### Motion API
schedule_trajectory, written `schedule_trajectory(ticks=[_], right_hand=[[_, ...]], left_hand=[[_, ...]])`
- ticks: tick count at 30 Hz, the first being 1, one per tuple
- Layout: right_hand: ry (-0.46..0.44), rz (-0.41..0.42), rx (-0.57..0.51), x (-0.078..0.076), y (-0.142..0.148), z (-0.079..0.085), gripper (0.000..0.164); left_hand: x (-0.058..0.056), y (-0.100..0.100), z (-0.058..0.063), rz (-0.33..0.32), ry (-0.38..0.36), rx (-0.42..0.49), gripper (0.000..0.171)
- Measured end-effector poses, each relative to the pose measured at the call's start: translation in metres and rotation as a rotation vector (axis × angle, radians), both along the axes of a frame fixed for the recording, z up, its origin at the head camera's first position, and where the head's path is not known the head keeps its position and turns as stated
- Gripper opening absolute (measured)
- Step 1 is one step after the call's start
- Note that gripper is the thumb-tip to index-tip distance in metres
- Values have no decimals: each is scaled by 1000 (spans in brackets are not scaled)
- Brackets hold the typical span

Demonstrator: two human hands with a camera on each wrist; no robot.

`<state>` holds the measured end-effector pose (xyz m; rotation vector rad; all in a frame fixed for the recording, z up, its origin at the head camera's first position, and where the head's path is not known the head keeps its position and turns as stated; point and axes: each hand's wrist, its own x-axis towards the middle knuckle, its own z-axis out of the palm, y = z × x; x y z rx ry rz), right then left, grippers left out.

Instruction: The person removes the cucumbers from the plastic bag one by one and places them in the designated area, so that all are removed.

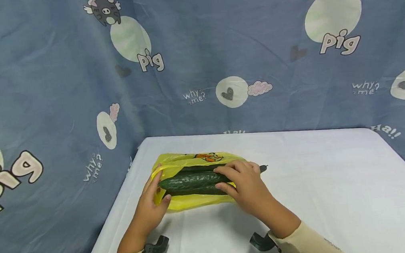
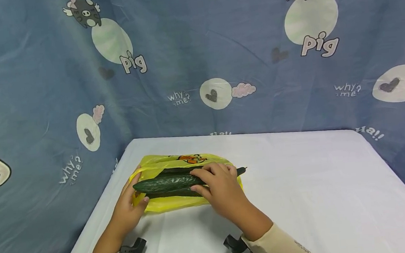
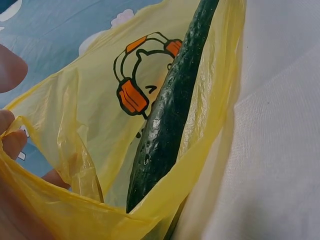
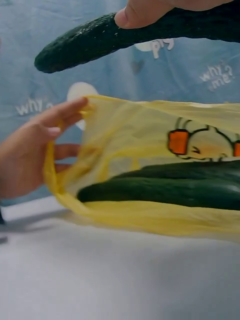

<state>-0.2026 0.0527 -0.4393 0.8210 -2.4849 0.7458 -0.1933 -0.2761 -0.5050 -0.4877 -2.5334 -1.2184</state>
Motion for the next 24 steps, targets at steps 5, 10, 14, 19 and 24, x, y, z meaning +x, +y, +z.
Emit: schedule_trajectory(ticks=[5, 10, 14, 19, 24], right_hand=[[-8, -34, 8, -4, 16, -2, 42], [-14, -68, 5, -6, 30, -9, 40], [-3, -91, 6, -8, 44, -13, 40], [-33, -139, -2, -8, 64, -19, 38], [-52, -168, -9, -11, 85, -25, 37]], left_hand=[[1, -1, 0, -3, -2, -14, 81], [0, -1, 0, -12, 10, 9, 82], [-1, -1, -1, -22, 23, 26, 83], [-1, -1, -3, -34, 19, 25, 83], [-2, -1, -2, -33, 14, 25, 83]])
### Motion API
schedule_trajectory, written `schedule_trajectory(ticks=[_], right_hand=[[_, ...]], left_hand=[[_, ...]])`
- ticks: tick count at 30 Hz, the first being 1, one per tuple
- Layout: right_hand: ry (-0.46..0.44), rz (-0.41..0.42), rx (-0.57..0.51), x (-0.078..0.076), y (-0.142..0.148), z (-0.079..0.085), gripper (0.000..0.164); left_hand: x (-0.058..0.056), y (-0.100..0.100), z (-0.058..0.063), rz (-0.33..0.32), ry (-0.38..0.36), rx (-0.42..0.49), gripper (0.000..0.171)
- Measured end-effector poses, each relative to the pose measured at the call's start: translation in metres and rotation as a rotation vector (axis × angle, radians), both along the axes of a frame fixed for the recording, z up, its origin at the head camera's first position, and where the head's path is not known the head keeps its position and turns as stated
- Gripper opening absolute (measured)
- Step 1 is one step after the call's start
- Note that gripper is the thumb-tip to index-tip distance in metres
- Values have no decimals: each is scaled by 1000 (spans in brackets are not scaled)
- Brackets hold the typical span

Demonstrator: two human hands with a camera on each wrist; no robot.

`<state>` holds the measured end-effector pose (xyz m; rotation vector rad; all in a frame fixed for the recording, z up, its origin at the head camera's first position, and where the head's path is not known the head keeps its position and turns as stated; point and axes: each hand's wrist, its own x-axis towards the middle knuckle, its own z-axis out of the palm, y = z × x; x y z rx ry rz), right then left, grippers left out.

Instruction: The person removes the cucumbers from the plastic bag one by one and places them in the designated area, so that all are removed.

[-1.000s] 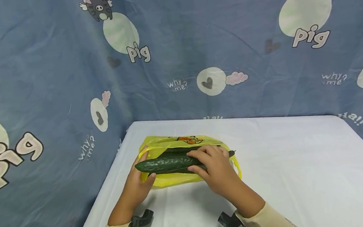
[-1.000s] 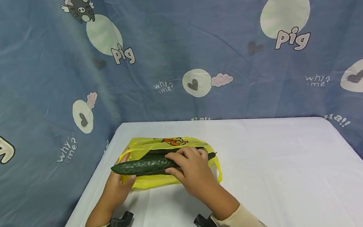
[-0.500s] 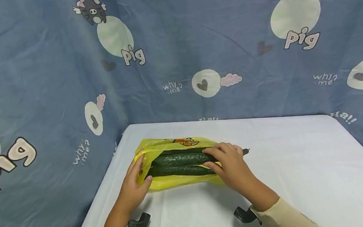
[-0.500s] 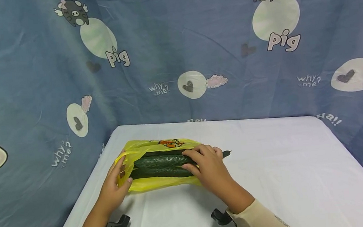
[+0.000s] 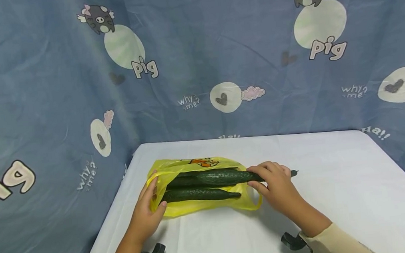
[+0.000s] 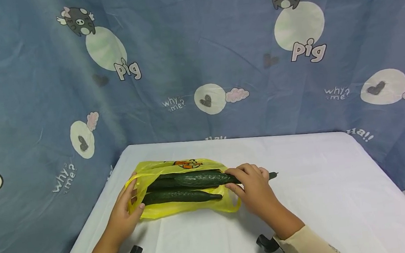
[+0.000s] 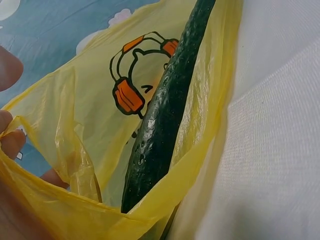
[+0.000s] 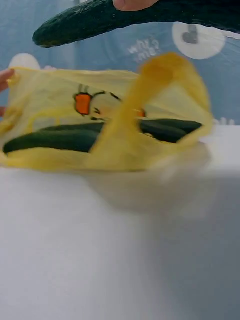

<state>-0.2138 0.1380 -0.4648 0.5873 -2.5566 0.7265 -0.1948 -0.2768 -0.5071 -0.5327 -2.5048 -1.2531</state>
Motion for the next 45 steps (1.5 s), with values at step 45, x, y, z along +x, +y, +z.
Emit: schedule_trajectory(ticks=[45], right_hand=[[-296, -195, 103, -42, 164, -33, 38]], left_hand=[[-1, 3, 2, 21, -53, 8, 86]])
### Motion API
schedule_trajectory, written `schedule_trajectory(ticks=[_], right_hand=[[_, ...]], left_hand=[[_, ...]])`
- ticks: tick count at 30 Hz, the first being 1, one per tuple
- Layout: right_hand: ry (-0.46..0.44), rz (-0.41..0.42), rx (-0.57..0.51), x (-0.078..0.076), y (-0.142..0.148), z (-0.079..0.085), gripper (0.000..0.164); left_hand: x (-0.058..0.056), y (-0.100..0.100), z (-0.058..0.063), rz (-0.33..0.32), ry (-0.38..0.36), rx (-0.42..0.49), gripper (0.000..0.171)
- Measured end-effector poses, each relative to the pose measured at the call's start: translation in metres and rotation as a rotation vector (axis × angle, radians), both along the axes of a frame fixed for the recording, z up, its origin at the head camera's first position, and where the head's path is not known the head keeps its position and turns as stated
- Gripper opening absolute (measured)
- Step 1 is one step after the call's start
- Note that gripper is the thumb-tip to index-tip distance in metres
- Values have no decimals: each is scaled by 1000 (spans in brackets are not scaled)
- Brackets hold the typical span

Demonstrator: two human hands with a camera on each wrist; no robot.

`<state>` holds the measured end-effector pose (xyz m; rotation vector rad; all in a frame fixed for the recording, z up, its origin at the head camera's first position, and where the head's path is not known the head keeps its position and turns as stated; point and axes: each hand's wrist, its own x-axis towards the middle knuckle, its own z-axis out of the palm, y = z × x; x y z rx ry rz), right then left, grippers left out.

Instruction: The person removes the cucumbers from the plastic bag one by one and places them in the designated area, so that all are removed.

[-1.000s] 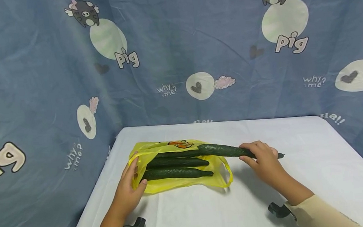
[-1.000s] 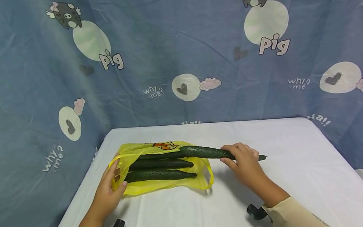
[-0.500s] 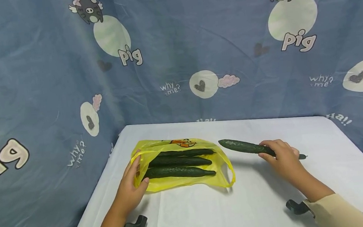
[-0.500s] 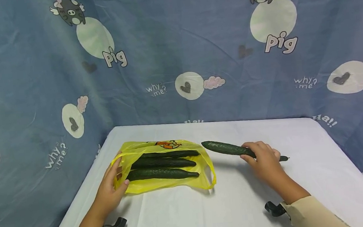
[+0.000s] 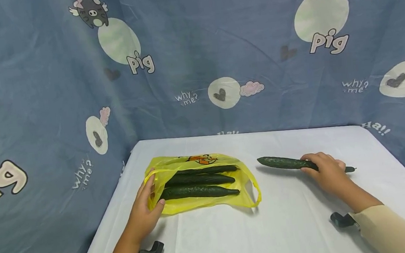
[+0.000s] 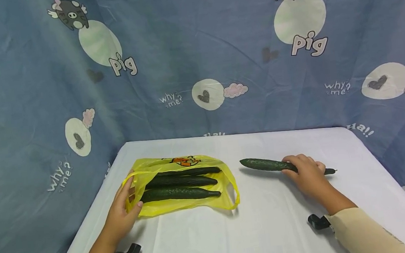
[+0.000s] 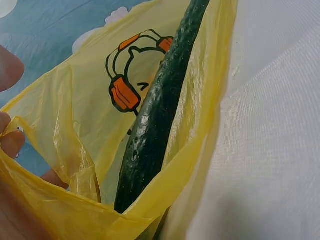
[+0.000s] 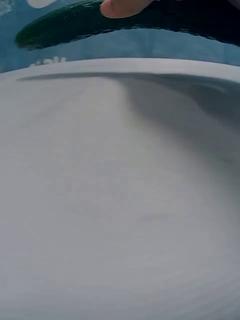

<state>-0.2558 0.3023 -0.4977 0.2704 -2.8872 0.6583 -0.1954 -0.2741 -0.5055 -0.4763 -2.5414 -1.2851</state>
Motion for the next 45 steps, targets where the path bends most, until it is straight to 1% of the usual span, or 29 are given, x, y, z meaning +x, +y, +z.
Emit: schedule_trajectory(ticks=[2, 8, 15, 21, 27, 32, 34, 38, 42, 45], right_hand=[[-18, 4, 5, -2, 6, -1, 38], [-74, -2, -15, -8, 21, -4, 44], [-80, -13, 19, -10, 36, -5, 43], [-109, 4, 43, -9, 43, -10, 44], [-117, 20, 48, -9, 44, -14, 41], [-117, 28, 89, -16, 46, -8, 43], [-105, 34, 111, -17, 48, -6, 44], [-115, 36, 130, -17, 47, -5, 50], [-147, 41, 105, -14, 38, -6, 60], [-141, 35, 96, -13, 34, -1, 66]], left_hand=[[1, 0, 0, 10, -15, -4, 86], [2, -1, 0, 21, -24, -17, 83], [0, 0, 1, 13, -19, -19, 83], [0, 0, 0, 12, -22, -20, 85], [0, 0, -2, -9, -21, 8, 88], [-2, 2, -1, 16, -1, -16, 88], [-4, 3, -1, 20, -6, -23, 87], [-3, 1, -3, 16, -25, -33, 86], [0, -3, -5, 23, -26, -27, 88], [-3, -1, -5, 6, -28, -11, 88]])
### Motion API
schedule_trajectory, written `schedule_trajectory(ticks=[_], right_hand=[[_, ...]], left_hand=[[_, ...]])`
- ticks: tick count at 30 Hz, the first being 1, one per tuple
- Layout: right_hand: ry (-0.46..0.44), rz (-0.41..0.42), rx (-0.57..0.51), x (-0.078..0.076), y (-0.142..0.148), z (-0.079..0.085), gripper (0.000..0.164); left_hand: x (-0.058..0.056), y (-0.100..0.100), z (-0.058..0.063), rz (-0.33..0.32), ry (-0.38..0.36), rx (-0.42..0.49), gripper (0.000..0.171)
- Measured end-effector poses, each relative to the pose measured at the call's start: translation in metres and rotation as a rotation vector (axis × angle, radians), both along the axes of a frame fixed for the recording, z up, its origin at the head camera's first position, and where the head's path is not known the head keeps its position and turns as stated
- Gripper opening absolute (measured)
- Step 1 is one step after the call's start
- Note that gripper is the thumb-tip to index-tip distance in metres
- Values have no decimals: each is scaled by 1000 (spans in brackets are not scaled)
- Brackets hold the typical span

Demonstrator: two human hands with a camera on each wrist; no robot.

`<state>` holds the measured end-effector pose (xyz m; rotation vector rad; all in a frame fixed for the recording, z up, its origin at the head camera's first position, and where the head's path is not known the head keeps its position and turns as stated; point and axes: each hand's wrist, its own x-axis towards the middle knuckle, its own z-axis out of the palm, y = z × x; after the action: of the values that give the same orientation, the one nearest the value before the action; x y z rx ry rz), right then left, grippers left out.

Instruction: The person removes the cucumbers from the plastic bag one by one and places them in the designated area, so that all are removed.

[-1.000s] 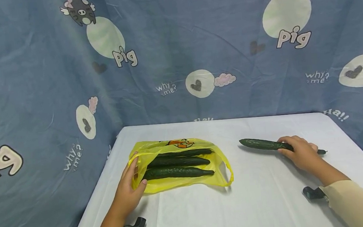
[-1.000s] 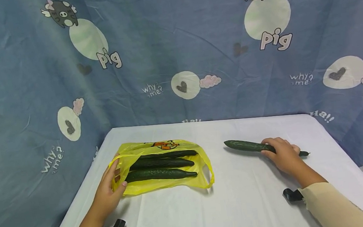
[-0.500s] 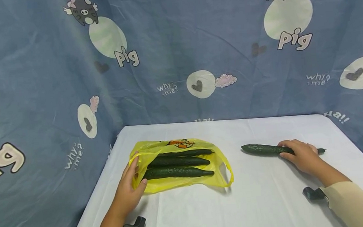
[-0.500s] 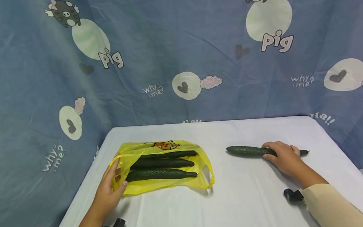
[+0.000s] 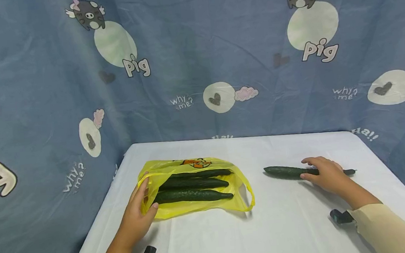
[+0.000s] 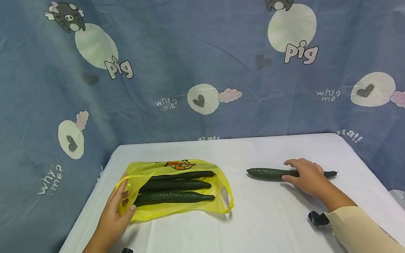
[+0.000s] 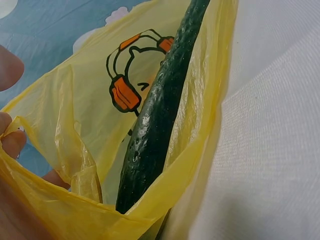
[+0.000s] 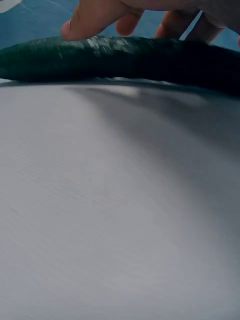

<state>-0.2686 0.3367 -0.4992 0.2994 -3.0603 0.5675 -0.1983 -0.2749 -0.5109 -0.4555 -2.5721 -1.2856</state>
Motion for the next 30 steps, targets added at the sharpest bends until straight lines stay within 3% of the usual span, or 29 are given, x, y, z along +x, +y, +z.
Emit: schedule_trajectory(ticks=[7, 17, 30], right_hand=[[48, 19, -26, 2, -21, 9, 70], [95, 89, -87, 11, -75, 24, 65], [73, 285, -166, 35, -151, 41, 77]], left_hand=[[-1, 3, 1, 12, -17, -8, 86], [2, 2, 5, 28, -17, -30, 87], [3, -1, 2, -4, 23, 4, 86]])
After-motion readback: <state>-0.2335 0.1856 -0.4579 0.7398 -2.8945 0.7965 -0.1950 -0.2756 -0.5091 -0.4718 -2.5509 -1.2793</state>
